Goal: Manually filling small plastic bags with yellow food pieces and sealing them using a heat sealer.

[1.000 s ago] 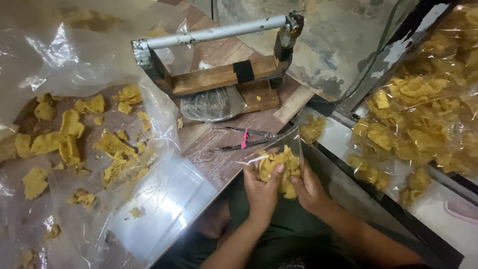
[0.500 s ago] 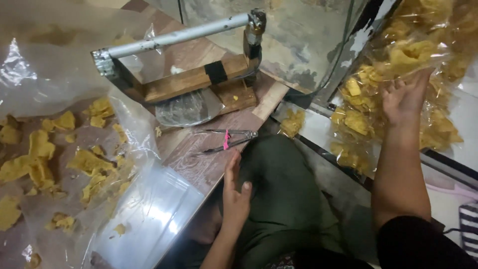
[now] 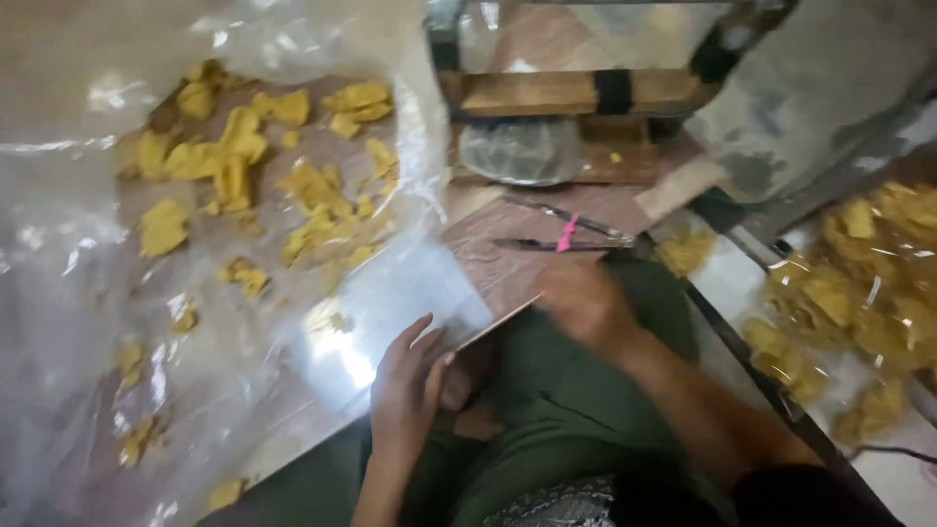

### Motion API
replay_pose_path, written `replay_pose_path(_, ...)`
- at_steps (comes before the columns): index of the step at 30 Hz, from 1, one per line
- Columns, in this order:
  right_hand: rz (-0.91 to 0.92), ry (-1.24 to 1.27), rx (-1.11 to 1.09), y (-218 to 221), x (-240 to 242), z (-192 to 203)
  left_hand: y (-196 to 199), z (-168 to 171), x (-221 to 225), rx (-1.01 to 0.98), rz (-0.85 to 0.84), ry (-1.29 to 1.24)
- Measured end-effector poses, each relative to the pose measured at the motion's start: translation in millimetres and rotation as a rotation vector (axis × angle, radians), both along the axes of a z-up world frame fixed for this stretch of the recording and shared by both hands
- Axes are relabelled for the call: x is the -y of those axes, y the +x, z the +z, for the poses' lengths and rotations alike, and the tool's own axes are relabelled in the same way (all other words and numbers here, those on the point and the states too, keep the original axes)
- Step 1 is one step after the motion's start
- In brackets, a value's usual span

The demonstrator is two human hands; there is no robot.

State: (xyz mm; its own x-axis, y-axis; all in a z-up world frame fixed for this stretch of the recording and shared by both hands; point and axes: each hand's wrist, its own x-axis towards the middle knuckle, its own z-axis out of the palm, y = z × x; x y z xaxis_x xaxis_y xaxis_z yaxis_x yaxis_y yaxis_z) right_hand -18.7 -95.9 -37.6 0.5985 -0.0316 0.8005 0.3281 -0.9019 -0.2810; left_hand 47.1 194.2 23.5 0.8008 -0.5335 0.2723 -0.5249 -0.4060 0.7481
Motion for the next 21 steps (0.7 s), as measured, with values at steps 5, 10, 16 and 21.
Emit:
replay_pose_path(5,0.310,-0.221,-0.337,43.3,-89.4,38.2,15.2,-32.0,-24.2,0.244,0.056,0.181)
replay_pose_path(10,0.323,-0.251,-0.455,65.5,-95.4,21.5,15.6,-24.6,-31.5,-0.224,0.105,-0.144)
replay_pose_path(16,0.296,-0.276,-0.452,68.0,-98.3,41.1,20.1,-33.0,-34.2,0.237,0.145,0.280)
replay_pose_path(21,0.318,-0.306,-0.376,71.2,-105.5,53.4,25.9,-31.6,-32.2,0.248,0.170,0.270)
